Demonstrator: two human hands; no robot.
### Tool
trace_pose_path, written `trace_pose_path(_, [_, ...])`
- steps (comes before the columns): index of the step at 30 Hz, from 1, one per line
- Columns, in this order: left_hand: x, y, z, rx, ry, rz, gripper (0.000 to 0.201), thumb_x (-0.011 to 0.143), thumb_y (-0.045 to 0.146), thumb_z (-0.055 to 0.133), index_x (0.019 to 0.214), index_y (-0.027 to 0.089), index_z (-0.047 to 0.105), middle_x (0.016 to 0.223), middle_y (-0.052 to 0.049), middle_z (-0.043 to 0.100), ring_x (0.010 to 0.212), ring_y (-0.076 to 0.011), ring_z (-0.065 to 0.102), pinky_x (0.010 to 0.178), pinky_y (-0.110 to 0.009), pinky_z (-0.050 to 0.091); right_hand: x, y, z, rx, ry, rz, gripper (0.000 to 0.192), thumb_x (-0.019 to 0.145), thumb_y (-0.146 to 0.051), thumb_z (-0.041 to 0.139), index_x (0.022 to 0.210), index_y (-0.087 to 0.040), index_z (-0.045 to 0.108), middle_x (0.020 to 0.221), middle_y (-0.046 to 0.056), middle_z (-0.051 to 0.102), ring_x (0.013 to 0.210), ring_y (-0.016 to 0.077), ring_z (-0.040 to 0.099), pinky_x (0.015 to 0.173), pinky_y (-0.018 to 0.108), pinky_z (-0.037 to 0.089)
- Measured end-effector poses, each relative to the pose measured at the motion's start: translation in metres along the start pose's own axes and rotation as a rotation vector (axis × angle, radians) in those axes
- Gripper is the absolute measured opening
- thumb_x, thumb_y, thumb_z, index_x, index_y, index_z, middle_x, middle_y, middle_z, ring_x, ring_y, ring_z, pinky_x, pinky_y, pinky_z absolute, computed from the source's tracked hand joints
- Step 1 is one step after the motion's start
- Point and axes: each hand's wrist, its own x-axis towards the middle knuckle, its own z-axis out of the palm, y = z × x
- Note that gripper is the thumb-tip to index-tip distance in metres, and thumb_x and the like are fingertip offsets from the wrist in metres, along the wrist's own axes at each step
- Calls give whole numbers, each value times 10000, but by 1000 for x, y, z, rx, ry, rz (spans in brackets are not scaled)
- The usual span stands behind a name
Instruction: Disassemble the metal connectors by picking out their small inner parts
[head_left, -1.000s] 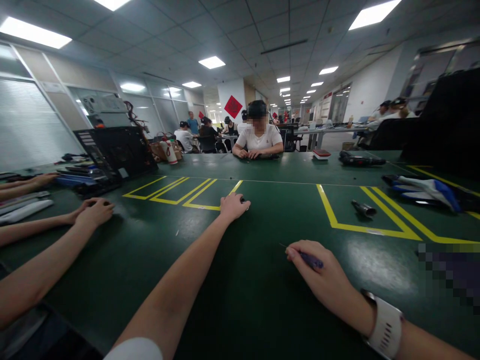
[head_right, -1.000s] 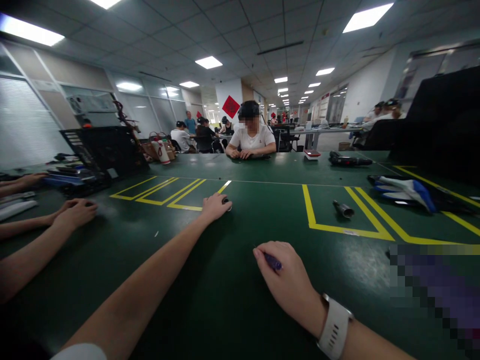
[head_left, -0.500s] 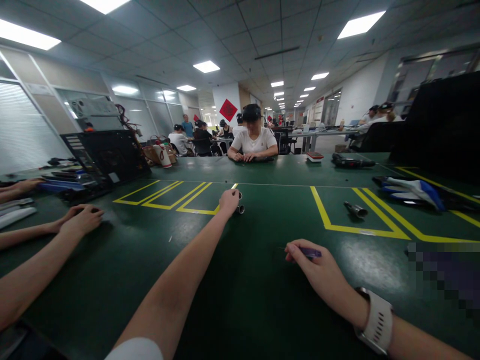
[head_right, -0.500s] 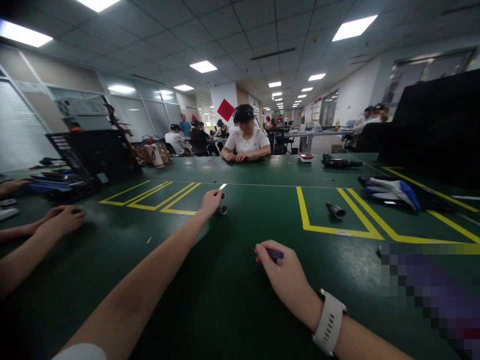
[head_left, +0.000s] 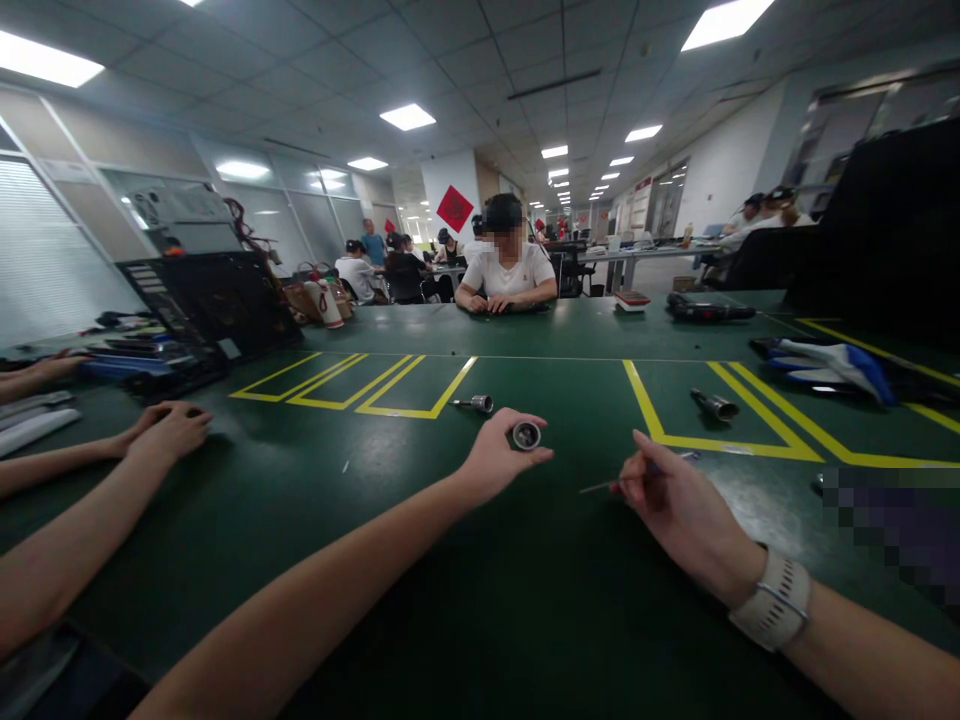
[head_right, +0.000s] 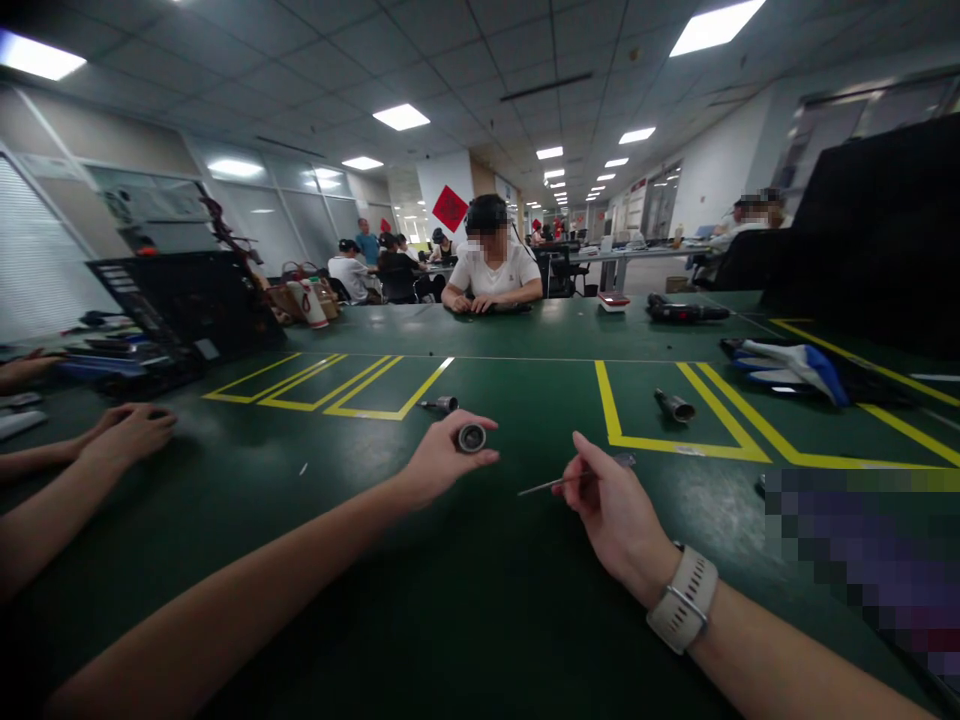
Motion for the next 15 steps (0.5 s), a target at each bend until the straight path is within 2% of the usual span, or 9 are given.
trace_pose_path(3, [-11, 2, 8, 82, -144, 89, 281, 625, 307, 750, 812, 169, 592, 898, -33, 544, 838, -162, 515, 745, -291, 432, -4, 0, 4, 40, -47, -24, 270, 748, -383, 643, 570, -184, 609, 510, -25, 541, 523, 103, 476, 684, 280, 447])
trace_pose_path(7, [-14, 0, 16, 95, -268, 174, 273, 666, 327, 715, 799, 163, 543, 892, -29, 548, 839, -153, 504, 735, -276, 416, -12, 1, 9, -78, -123, -150, 124, 709, -297, 667, 706, -178, 634, 584, -16, 570, 560, 115, 502, 618, 267, 429])
trace_pose_path(11, [-18, 1, 20, 53, -361, 109, 263, 705, 343, 673, 818, 156, 526, 807, 2, 561, 717, -113, 509, 633, -237, 399, -21, 4, 11, -395, -184, -277, 124, 759, -293, 593, 695, -187, 597, 633, 1, 589, 629, 151, 547, 637, 301, 432])
trace_pose_path(15, [-19, 3, 21, 111, -358, 117, 219, 717, 330, 660, 749, 152, 536, 721, 22, 544, 664, -101, 499, 599, -219, 386, -30, 8, 12, -847, -204, -484, 144, 800, -302, 528, 714, -203, 589, 676, 14, 603, 653, 173, 563, 612, 311, 431])
